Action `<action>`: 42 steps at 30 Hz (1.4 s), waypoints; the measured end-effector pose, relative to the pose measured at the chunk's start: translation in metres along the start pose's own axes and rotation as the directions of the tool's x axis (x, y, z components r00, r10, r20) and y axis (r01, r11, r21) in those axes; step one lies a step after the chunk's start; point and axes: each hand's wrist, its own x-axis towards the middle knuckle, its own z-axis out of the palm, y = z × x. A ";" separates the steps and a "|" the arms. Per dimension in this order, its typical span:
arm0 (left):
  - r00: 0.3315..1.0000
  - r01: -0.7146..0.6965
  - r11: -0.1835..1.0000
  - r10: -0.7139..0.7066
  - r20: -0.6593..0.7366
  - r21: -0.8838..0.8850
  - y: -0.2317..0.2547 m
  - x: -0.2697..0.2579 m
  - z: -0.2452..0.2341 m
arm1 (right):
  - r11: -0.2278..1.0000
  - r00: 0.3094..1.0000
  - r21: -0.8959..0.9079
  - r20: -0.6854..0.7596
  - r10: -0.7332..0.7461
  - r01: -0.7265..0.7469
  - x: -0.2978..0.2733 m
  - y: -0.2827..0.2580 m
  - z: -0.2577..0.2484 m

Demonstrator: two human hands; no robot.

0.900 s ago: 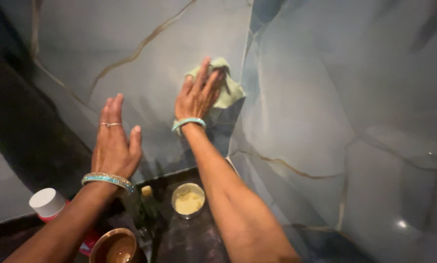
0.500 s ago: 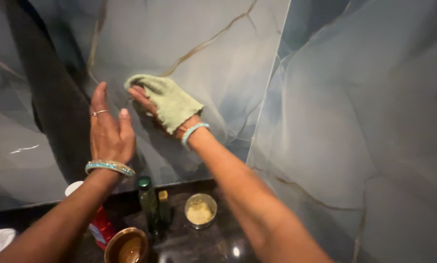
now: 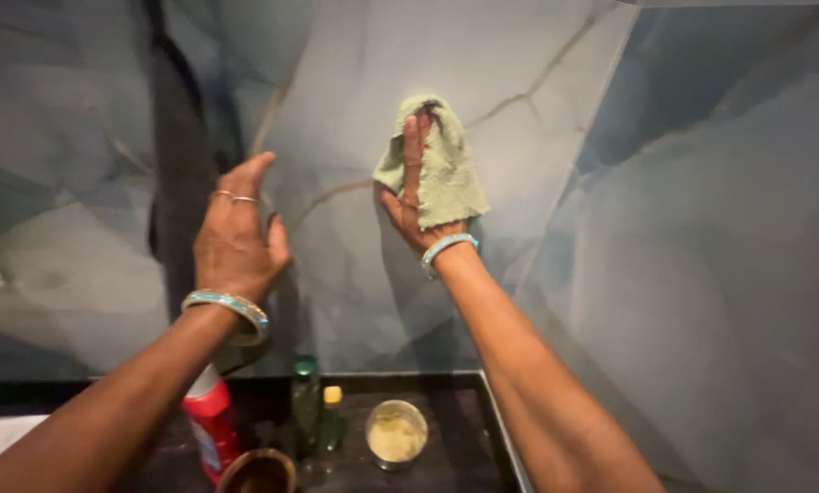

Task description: The person wipes the tiled wall, sink, and countertop with a cloth. They move a red bottle and a small metal cup into the cabinet under the sink, then continue wiping the countertop and sink basin.

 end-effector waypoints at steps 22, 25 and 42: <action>0.937 0.347 0.892 -0.344 -0.063 0.289 -0.140 0.045 -0.038 | 0.863 0.802 0.063 0.340 -0.490 0.501 0.110 -0.110 0.035; 0.604 0.753 0.625 -0.780 0.160 0.207 -0.148 0.057 -0.032 | 0.923 0.905 -0.038 0.214 -0.368 0.384 0.127 -0.102 0.037; 0.734 0.661 0.747 -0.662 0.151 0.064 -0.150 0.047 -0.037 | 0.887 0.854 0.163 0.244 -0.460 0.431 0.077 -0.175 0.186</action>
